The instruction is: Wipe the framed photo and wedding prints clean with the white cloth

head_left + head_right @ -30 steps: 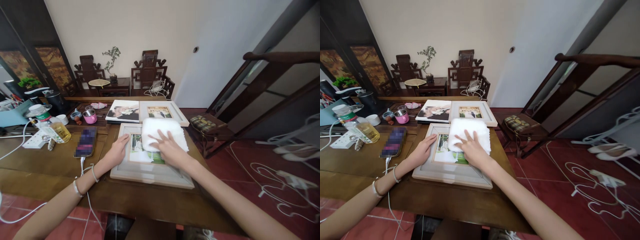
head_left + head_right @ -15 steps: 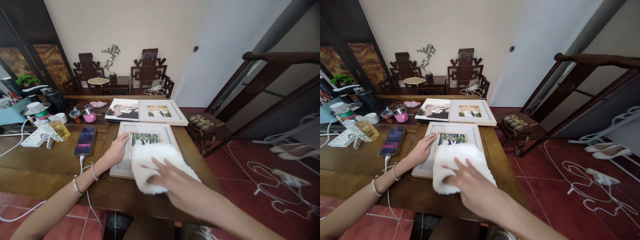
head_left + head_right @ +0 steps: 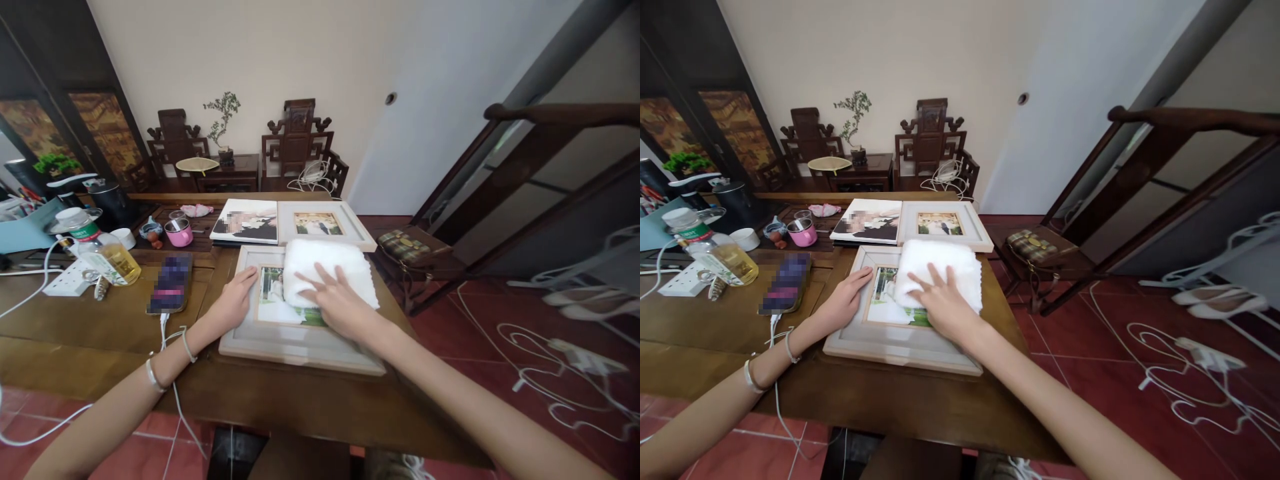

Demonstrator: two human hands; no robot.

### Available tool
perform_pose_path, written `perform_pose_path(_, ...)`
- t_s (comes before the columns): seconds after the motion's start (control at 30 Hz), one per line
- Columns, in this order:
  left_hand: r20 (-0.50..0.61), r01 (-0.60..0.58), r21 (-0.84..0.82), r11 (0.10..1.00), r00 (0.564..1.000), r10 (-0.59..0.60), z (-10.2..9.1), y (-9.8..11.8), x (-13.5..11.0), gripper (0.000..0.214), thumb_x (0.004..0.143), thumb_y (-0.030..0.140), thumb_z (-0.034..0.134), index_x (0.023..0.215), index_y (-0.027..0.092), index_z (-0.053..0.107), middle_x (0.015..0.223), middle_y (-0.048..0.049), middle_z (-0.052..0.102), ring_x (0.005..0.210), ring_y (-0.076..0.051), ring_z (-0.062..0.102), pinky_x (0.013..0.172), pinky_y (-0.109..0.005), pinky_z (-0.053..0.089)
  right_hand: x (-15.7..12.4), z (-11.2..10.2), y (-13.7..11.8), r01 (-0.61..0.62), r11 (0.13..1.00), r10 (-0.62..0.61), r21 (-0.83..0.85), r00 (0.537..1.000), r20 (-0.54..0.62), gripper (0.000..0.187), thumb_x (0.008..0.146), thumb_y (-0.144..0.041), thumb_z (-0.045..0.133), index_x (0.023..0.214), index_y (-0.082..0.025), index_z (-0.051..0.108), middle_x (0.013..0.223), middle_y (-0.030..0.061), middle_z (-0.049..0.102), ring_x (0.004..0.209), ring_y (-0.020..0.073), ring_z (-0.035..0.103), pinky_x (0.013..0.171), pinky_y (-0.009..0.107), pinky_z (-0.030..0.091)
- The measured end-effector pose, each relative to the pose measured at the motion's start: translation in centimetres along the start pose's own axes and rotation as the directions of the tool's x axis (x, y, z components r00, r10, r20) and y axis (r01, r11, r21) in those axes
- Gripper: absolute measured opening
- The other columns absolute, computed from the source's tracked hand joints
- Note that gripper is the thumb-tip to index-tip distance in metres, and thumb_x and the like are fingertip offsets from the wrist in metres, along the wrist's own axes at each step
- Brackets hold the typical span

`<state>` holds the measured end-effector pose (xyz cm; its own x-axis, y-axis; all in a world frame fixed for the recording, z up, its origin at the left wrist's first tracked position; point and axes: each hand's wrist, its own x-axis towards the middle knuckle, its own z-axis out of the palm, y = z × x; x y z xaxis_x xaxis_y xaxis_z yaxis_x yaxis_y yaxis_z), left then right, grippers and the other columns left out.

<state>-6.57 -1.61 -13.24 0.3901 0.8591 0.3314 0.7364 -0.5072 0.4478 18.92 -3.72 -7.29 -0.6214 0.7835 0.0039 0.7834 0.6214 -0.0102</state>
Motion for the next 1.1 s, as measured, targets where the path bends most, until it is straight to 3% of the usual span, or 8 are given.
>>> perform_pose_path(0.2, -0.007, -0.024, -0.005, 1.000, 1.000, 0.024, 0.1, -0.3, 0.0, 0.059, 0.078, -0.002, 0.037, 0.133, 0.014, 0.050, 0.143, -0.0127, 0.046, 0.135, -0.023, 0.039, 0.113, -0.046, 0.032, -6.1, -3.5, -4.0, 0.131, 0.958, -0.181, 0.253, 0.966, 0.184, 0.082, 0.053, 0.013, 0.034, 0.119, -0.026, 0.063, 0.149, 0.0007, 0.038, 0.141, 0.0320, 0.016, 0.108, 0.064, 0.023)
perform_pose_path(0.37, 0.013, 0.012, 0.018, 1.000, 1.000, -0.012, 0.2, 0.0, 0.0, 0.056, 0.079, -0.002, 0.034, 0.132, 0.010, 0.050, 0.143, -0.0158, 0.045, 0.136, -0.024, 0.038, 0.113, -0.047, 0.031, -7.9, -4.8, -5.2, 0.166, 0.921, -0.246, 0.351, 0.949, 0.198, 0.077, 0.054, 0.012, 0.034, 0.113, -0.028, 0.065, 0.149, -0.0017, 0.038, 0.141, 0.0267, 0.023, 0.112, 0.055, 0.026)
perform_pose_path(0.47, 0.007, 0.014, -0.002, 1.000, 1.000, -0.014, 0.2, 0.0, 0.0, 0.056, 0.080, -0.001, 0.034, 0.132, 0.010, 0.050, 0.143, -0.0163, 0.044, 0.135, -0.025, 0.038, 0.113, -0.049, 0.031, -6.8, -3.1, -4.6, 0.118, 0.940, -0.174, 0.321, 0.973, 0.153, 0.080, 0.054, 0.012, 0.034, 0.119, -0.026, 0.062, 0.148, 0.0006, 0.040, 0.141, 0.0285, 0.020, 0.112, 0.056, 0.023)
perform_pose_path(0.63, 0.038, 0.001, 0.044, 0.999, 0.999, -0.003, -0.1, 0.2, -0.1, 0.057, 0.080, -0.002, 0.034, 0.134, 0.012, 0.048, 0.143, -0.0151, 0.044, 0.135, -0.025, 0.038, 0.113, -0.047, 0.031, -2.6, 0.3, -1.1, 0.040, 0.992, -0.033, 0.122, 0.998, -0.054, 0.076, 0.058, 0.011, 0.037, 0.124, -0.018, 0.059, 0.148, 0.0081, 0.039, 0.140, 0.0340, 0.020, 0.110, 0.062, 0.020)
perform_pose_path(0.73, 0.073, 0.005, 0.060, 0.998, 0.997, -0.010, -0.4, 0.4, 0.0, 0.058, 0.079, -0.002, 0.033, 0.134, 0.010, 0.047, 0.144, -0.0163, 0.042, 0.136, -0.026, 0.037, 0.113, -0.047, 0.032, 0.2, 1.1, 1.1, -0.079, 0.997, 0.077, -0.007, 0.985, -0.153, 0.072, 0.061, 0.009, 0.039, 0.127, -0.013, 0.057, 0.148, 0.0122, 0.039, 0.138, 0.0391, 0.023, 0.107, 0.065, 0.022)
perform_pose_path(0.8, 0.075, 0.012, 0.055, 0.998, 0.997, -0.017, -0.5, 0.5, 0.0, 0.058, 0.079, -0.002, 0.033, 0.134, 0.010, 0.048, 0.144, -0.0164, 0.042, 0.136, -0.026, 0.037, 0.113, -0.048, 0.032, 1.5, 1.1, 1.6, -0.122, 0.991, 0.111, -0.062, 0.981, -0.159, 0.070, 0.063, 0.009, 0.040, 0.128, -0.012, 0.057, 0.148, 0.0128, 0.039, 0.137, 0.0422, 0.023, 0.104, 0.068, 0.023)
perform_pose_path(0.93, 0.031, 0.011, 0.017, 1.000, 0.999, -0.012, -0.2, 0.2, 0.0, 0.059, 0.078, -0.003, 0.035, 0.133, 0.013, 0.049, 0.143, -0.0142, 0.044, 0.135, -0.025, 0.038, 0.113, -0.048, 0.031, 1.0, 0.6, -0.1, -0.060, 0.998, 0.059, -0.032, 0.998, -0.036, 0.070, 0.063, 0.009, 0.040, 0.127, -0.015, 0.058, 0.148, 0.0097, 0.038, 0.138, 0.0425, 0.021, 0.103, 0.070, 0.020)
perform_pose_path(1.1, 0.020, 0.002, 0.017, 1.000, 1.000, -0.002, 0.0, 0.2, 0.0, 0.060, 0.078, -0.003, 0.034, 0.135, 0.011, 0.047, 0.144, -0.0156, 0.043, 0.136, -0.025, 0.038, 0.113, -0.047, 0.032, -3.8, -2.4, -4.2, 0.049, 0.984, -0.082, 0.174, 0.979, 0.189, 0.077, 0.058, 0.010, 0.038, 0.126, -0.021, 0.059, 0.148, 0.0066, 0.040, 0.139, 0.0392, 0.020, 0.106, 0.066, 0.022)
